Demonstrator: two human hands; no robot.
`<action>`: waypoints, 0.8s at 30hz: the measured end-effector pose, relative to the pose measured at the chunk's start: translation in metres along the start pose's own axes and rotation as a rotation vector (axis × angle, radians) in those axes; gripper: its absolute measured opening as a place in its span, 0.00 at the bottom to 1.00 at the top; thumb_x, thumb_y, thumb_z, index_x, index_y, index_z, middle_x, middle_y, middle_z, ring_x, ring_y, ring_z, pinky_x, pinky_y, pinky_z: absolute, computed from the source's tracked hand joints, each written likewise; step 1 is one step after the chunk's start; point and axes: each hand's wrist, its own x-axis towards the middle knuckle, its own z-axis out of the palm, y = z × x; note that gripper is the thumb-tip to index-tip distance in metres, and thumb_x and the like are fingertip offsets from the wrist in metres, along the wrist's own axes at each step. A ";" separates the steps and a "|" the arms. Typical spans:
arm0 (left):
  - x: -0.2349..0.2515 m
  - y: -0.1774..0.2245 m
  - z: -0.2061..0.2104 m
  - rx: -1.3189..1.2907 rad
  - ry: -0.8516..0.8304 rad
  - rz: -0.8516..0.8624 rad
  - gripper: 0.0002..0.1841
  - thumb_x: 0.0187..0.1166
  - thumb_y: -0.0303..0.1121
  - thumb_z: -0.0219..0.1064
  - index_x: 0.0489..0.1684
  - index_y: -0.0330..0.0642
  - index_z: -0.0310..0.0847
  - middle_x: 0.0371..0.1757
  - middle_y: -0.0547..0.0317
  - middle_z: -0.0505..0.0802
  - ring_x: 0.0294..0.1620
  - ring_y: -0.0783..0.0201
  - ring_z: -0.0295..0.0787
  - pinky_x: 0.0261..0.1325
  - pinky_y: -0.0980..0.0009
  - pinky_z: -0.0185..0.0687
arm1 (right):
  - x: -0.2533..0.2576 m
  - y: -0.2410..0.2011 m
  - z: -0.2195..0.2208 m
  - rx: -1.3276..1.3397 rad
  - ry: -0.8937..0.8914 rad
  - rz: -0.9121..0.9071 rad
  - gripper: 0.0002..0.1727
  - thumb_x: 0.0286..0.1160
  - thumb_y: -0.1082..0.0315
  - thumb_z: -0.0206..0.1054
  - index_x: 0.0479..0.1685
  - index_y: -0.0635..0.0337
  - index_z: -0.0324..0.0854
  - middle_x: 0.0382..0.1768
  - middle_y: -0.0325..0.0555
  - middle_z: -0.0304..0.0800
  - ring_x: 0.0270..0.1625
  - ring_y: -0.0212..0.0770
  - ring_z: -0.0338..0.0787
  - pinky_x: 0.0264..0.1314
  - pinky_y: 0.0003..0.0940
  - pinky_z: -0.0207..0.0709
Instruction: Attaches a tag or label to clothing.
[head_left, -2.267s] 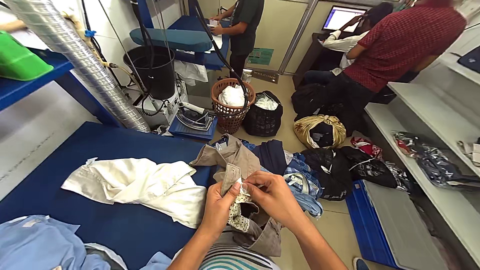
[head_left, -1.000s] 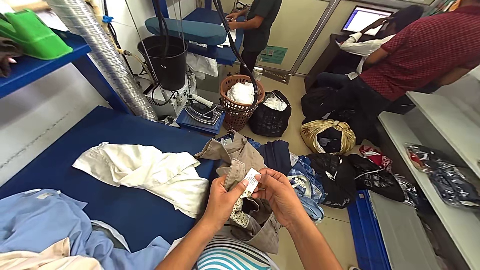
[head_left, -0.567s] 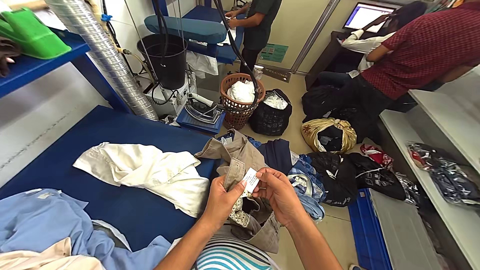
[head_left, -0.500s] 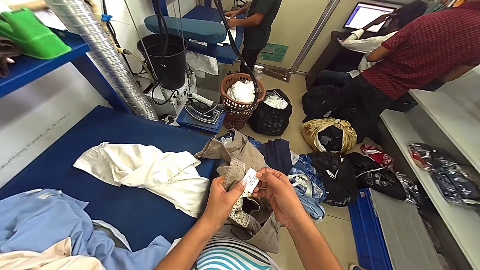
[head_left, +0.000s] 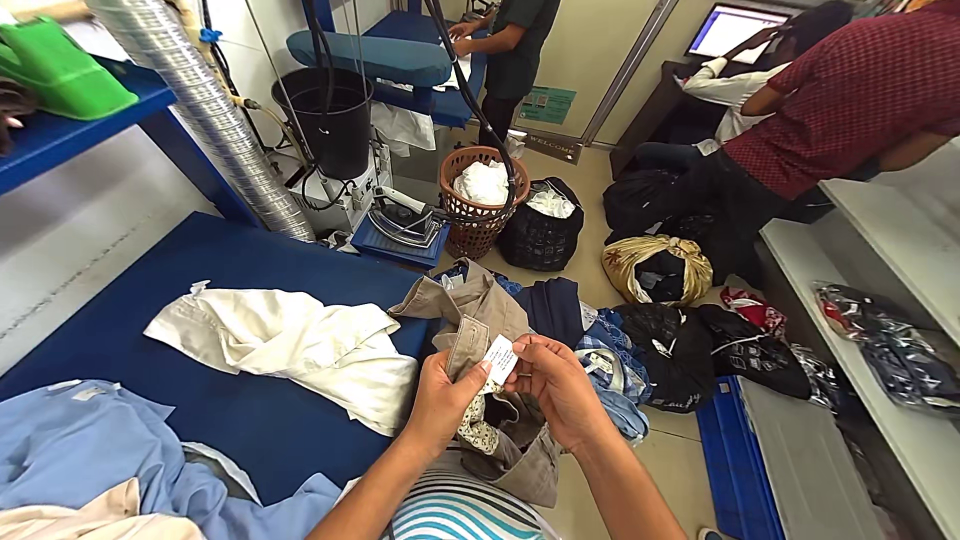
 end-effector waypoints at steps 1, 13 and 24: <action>0.000 0.000 0.000 -0.002 0.000 0.000 0.08 0.75 0.29 0.70 0.40 0.32 0.89 0.34 0.51 0.94 0.37 0.62 0.93 0.47 0.66 0.90 | 0.000 0.000 0.000 0.001 -0.002 -0.001 0.18 0.86 0.65 0.53 0.33 0.65 0.84 0.27 0.52 0.89 0.29 0.39 0.90 0.37 0.33 0.88; -0.001 -0.002 0.001 -0.046 0.012 -0.007 0.07 0.74 0.28 0.69 0.39 0.32 0.88 0.34 0.50 0.94 0.37 0.63 0.93 0.47 0.67 0.90 | -0.001 0.001 -0.003 -0.010 -0.015 -0.008 0.18 0.85 0.65 0.52 0.33 0.65 0.84 0.26 0.52 0.89 0.29 0.39 0.90 0.38 0.33 0.87; -0.002 -0.003 0.000 -0.030 0.014 -0.006 0.07 0.75 0.29 0.69 0.39 0.32 0.88 0.34 0.49 0.94 0.37 0.62 0.93 0.47 0.65 0.90 | -0.003 0.001 0.000 -0.025 0.012 -0.025 0.16 0.84 0.67 0.53 0.33 0.65 0.84 0.26 0.52 0.89 0.29 0.39 0.90 0.37 0.33 0.87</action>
